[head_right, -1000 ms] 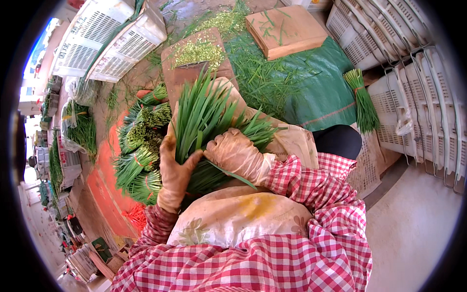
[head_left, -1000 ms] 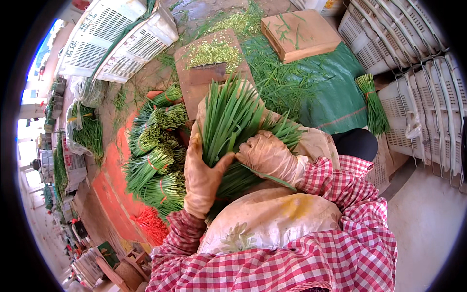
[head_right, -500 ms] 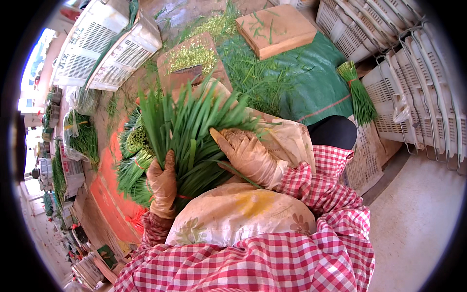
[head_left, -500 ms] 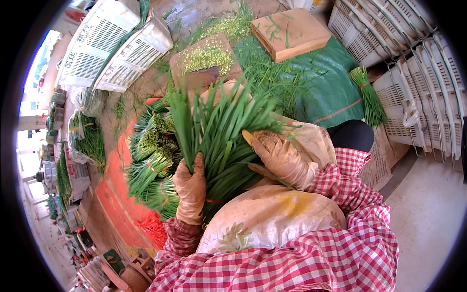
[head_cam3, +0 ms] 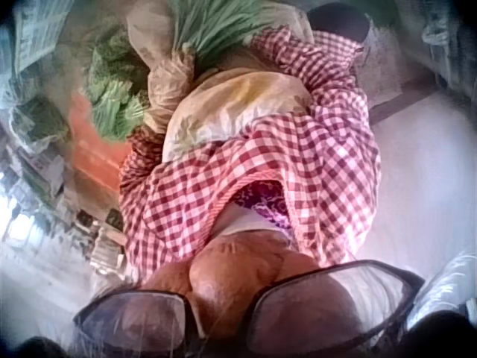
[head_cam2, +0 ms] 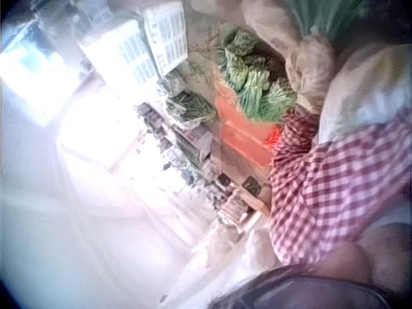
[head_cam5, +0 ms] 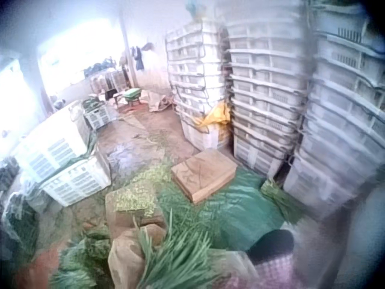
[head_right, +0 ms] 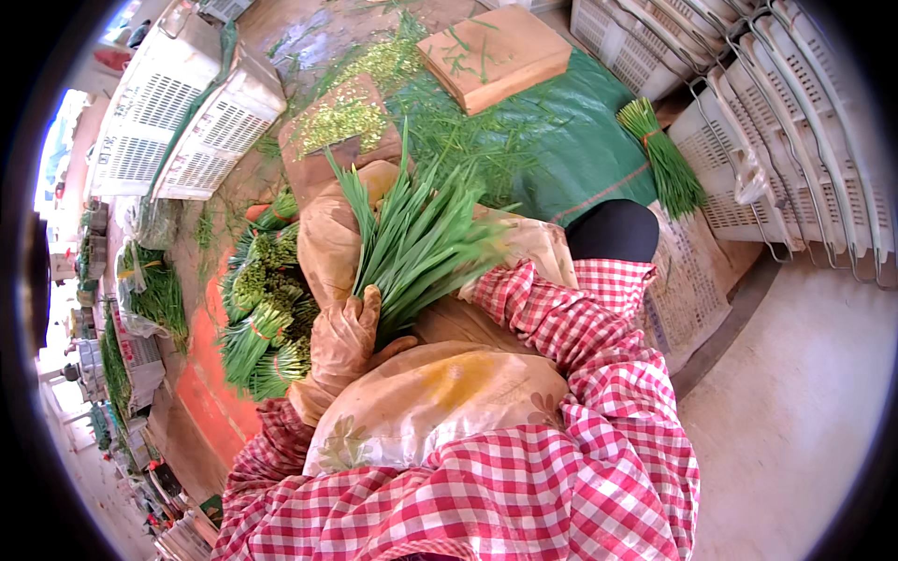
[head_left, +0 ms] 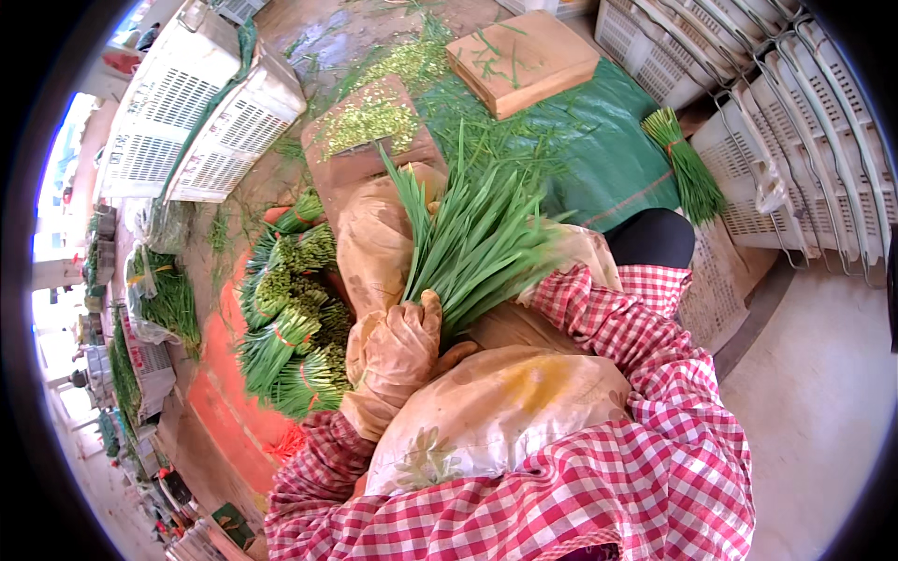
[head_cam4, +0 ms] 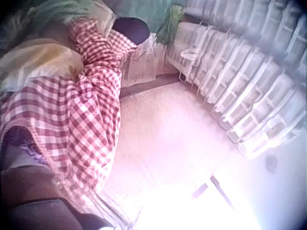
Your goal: The person cuts the root ends off bundles of green onions using a large knife on a wooden board and removes yellowing leaves by hand before placing the bundles aside.
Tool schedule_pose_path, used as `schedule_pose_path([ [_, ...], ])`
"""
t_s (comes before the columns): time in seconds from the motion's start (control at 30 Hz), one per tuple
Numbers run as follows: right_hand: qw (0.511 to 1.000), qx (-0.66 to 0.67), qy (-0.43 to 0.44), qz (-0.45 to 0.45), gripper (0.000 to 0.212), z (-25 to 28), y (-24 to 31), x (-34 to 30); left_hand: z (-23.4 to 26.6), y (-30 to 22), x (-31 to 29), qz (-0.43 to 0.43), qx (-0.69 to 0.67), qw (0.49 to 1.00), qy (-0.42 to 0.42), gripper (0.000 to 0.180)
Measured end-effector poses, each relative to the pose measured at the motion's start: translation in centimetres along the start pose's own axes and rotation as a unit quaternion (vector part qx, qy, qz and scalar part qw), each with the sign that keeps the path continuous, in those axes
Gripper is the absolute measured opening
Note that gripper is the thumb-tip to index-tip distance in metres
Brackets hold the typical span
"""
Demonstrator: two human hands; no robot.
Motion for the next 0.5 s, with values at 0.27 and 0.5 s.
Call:
schedule_pose_path([
  [0.27, 0.996, 0.047, -0.056, -0.047, 0.049, 0.0, -1.6, -2.2, 0.1, -0.2, 0.2, -0.115, 0.052, 0.992, 0.027, 0.057],
  [0.5, 0.979, 0.196, -0.048, 0.024, 0.047, 0.6, -1.1, -2.3, 1.4, 3.3, 0.9, -0.124, -0.269, 0.953, -0.065, 0.024],
])
Point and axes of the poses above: each hand's wrist, its own x-axis towards the middle knuckle, its own z-axis out of the back of the hand, y = z × x, the point moved 2 cm from there along x, towards the middle knuckle, and after that the axes turned 2 degrees about -x, right-handed, at the moved point
